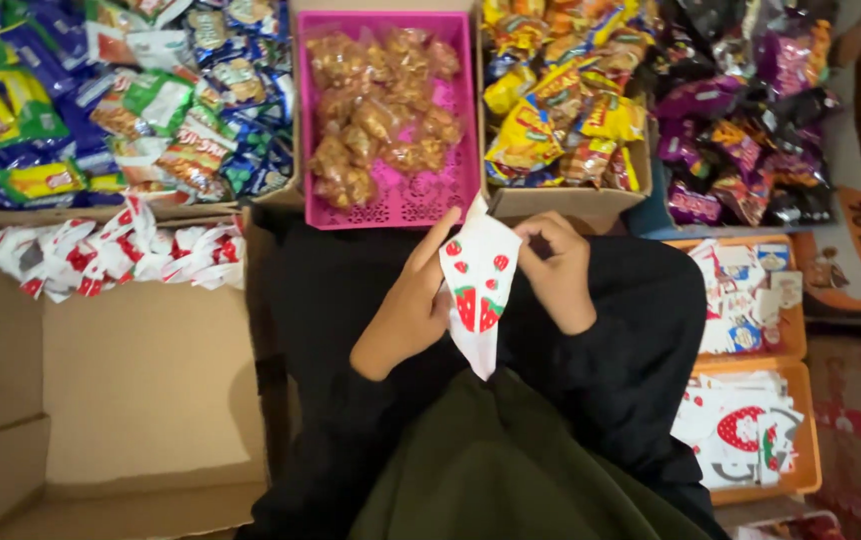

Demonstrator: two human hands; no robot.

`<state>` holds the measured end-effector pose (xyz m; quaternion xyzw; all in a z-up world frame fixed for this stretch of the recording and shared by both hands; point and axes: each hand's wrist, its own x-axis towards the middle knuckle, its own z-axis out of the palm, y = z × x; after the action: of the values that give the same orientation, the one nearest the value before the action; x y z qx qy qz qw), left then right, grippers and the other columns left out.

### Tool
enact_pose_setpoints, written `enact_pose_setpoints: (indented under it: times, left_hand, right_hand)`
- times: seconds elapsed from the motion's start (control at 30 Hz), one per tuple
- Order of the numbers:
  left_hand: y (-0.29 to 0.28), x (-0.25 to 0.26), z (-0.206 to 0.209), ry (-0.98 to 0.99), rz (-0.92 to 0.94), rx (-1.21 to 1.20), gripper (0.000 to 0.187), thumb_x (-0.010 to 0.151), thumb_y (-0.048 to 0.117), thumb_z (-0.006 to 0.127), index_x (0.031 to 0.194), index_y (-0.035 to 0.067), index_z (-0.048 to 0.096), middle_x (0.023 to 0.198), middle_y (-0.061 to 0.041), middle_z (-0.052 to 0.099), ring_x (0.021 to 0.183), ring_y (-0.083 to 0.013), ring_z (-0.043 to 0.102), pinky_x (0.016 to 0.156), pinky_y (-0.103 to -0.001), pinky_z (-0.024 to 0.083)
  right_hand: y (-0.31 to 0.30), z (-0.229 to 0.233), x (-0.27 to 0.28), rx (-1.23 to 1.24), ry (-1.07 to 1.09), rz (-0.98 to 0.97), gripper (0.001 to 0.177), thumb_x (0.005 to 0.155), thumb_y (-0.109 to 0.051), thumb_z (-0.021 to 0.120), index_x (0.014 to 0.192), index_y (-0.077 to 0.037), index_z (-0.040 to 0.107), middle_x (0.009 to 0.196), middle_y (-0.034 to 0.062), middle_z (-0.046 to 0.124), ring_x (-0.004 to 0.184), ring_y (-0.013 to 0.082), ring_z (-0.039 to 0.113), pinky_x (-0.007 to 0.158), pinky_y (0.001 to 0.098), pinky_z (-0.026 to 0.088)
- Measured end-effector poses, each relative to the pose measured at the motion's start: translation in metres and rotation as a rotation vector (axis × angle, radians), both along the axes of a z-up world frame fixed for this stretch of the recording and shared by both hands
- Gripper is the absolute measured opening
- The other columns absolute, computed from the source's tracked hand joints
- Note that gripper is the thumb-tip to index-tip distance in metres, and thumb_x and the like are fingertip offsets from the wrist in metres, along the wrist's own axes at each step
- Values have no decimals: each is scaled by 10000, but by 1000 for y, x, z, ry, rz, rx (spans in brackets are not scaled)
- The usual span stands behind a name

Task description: The person sits on the floor and packs small snack packets into white gift bags with strawberry and penguin designs. They open each bag, place a few snack items inside, then fold and tie the bag tops with ribbons before placing the finished bags into a cardboard box.

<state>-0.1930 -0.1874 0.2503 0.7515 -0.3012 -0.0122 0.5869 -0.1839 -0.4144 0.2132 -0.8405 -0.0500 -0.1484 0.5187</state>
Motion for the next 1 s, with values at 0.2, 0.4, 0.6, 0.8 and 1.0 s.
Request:
enact_pose_setpoints:
  times: [0.2,0.4,0.6,0.8,1.0]
  left_hand:
    - [33,6,-3,256,88,-130,785,746,-184,488,1516,-59,398,1595,-266,345,1469,-398,362,1211,-467,321]
    - [55,18,-47,110,70,-63,710,745,-155,552,1442,-25,518,1585,-254,389,1490,-450,328,1226,-548,271]
    - [70,31,-45,175,45,-8,760,729,-140,556,1461,63,545,1551,-250,441,1476,-436,358,1207,-544,304]
    - [88,42,-31,316,320,-1,714,802,-64,587,1499,64,497,1554,-281,390,1397,-458,444,1019,-484,510]
    - [104,56,-14,345,488,-3,720,841,-34,567,1539,84,437,1593,-318,285,1393,-496,416,906,-452,592]
  right_hand:
    - [60,22,8,-210,-252,258,268,880,-26,752,1146,-45,729,1167,153,637,1065,380,638,905,469,544]
    - [68,-40,41,497,241,139,76,892,8,638,881,-20,707,934,91,691,873,271,666,782,406,563]
    - [68,-70,99,943,700,-82,81,928,-129,707,907,-50,703,814,15,642,718,162,657,575,301,541]
    - [46,-255,200,125,616,-128,230,911,-304,724,1037,-113,745,881,82,734,856,235,710,707,360,575]
    - [83,-281,226,-640,695,-80,792,889,-353,788,1545,-313,346,1525,215,365,1323,453,531,1088,505,513]
